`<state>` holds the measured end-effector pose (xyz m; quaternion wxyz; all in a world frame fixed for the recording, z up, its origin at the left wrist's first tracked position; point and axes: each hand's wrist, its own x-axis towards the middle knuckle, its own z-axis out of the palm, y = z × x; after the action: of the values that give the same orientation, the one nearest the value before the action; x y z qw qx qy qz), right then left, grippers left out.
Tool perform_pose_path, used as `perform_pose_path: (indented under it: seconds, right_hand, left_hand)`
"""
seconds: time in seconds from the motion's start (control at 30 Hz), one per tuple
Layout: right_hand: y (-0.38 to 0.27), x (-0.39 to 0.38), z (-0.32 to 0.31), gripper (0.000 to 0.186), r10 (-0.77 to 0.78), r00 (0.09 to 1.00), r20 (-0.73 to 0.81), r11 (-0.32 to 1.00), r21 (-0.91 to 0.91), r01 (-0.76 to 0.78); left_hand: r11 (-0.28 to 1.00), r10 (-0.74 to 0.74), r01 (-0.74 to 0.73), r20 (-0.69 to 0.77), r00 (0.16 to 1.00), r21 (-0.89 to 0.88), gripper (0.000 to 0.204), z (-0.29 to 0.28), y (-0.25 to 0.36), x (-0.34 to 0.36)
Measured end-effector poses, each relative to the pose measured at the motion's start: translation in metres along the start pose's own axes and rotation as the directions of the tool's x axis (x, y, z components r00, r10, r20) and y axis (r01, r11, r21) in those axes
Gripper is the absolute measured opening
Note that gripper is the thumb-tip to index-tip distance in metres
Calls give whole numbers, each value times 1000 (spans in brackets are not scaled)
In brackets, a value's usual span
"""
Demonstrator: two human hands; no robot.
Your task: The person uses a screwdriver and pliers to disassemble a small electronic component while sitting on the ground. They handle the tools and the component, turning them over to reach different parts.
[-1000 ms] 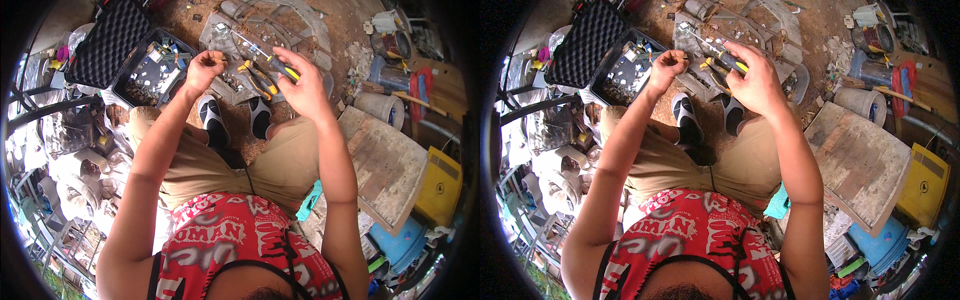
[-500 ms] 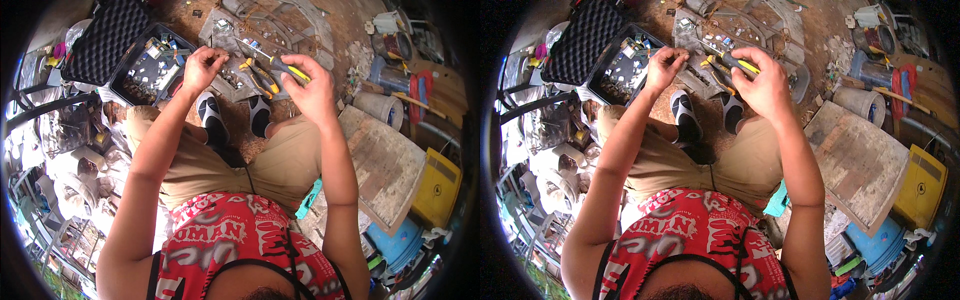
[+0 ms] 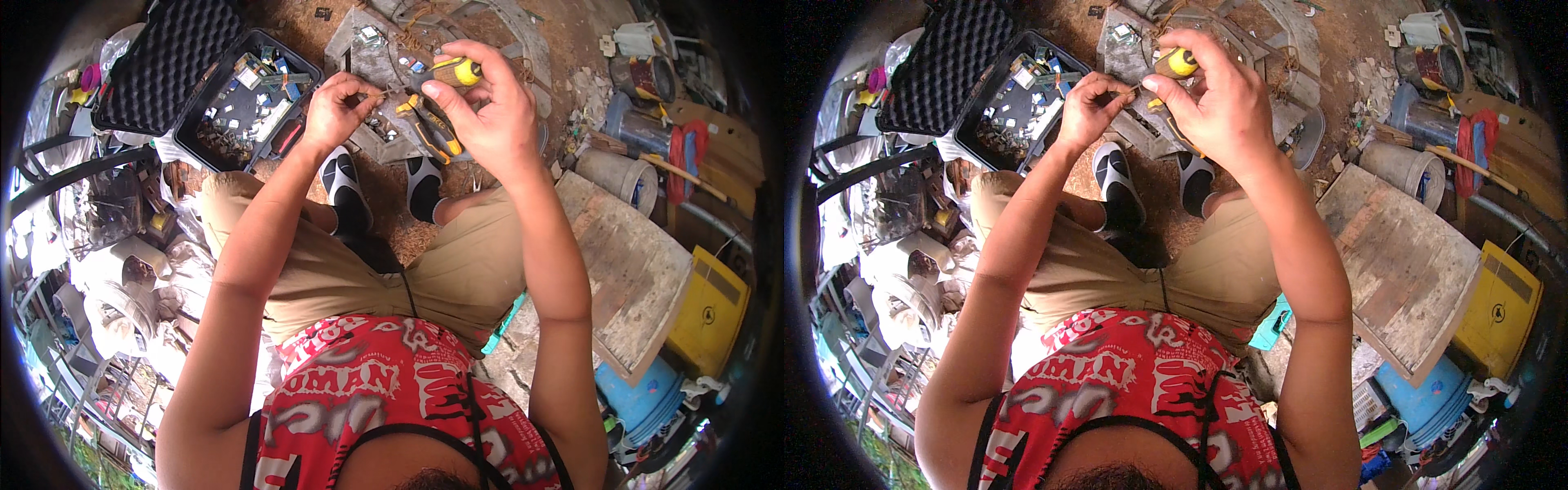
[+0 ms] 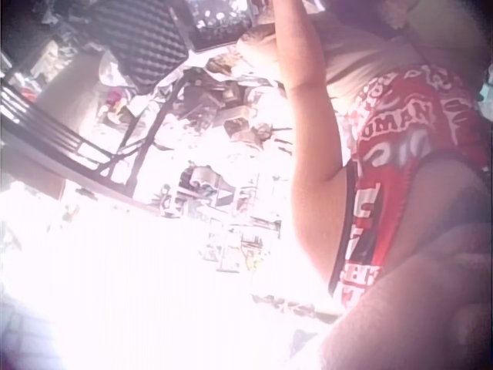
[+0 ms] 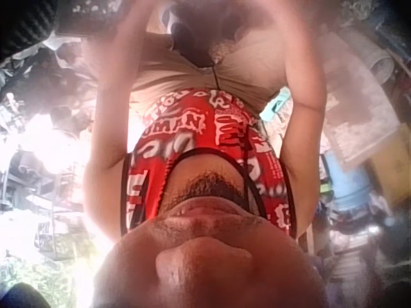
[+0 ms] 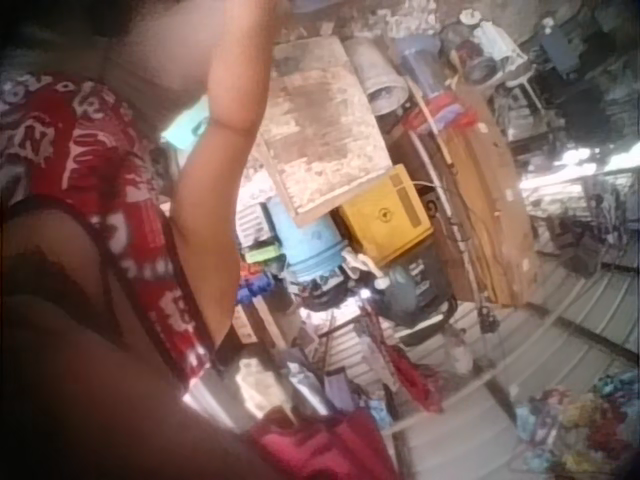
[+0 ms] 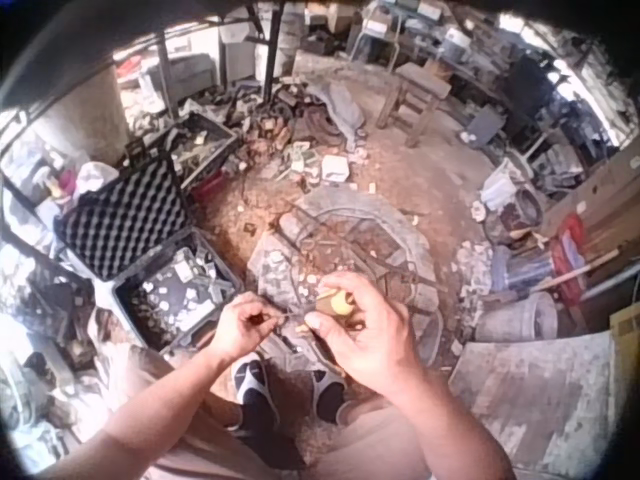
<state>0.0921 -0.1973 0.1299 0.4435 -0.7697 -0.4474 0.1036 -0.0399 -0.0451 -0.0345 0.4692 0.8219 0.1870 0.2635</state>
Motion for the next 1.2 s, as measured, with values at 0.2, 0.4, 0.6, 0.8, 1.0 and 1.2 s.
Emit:
perform_pose_path:
  seconds: [0.2, 0.4, 0.6, 0.8, 1.0, 1.2]
  right_hand:
    - [-6, 6, 7, 41, -31, 999, 5, 999, 43, 31]
    - [-4, 11, 16, 42, -95, 995, -26, 994, 55, 96]
    - [-3, 13, 21, 42, -109, 994, 10, 990, 91, 107]
    - [-3, 13, 23, 43, -72, 997, 40, 994, 82, 68]
    - [0, 19, 27, 46, -112, 994, 7, 993, 29, 111]
    - [6, 29, 34, 47, -195, 981, -13, 981, -28, 194]
  left_hand:
    - [1000, -19, 19, 3, 1000, -18, 16, -2, 0, 0]
    - [1000, 9, -9, -9, 1000, -16, 15, -3, -3, 1]
    - [999, -33, 33, -9, 999, -1, 16, -2, 0, 1]
    - [1000, -14, 14, -13, 1000, 13, 17, -2, -1, 1]
    - [998, -29, 29, 12, 1000, 59, 17, -4, 2, 2]
    - [999, 9, -9, 3, 1000, 52, 18, -2, -2, 3]
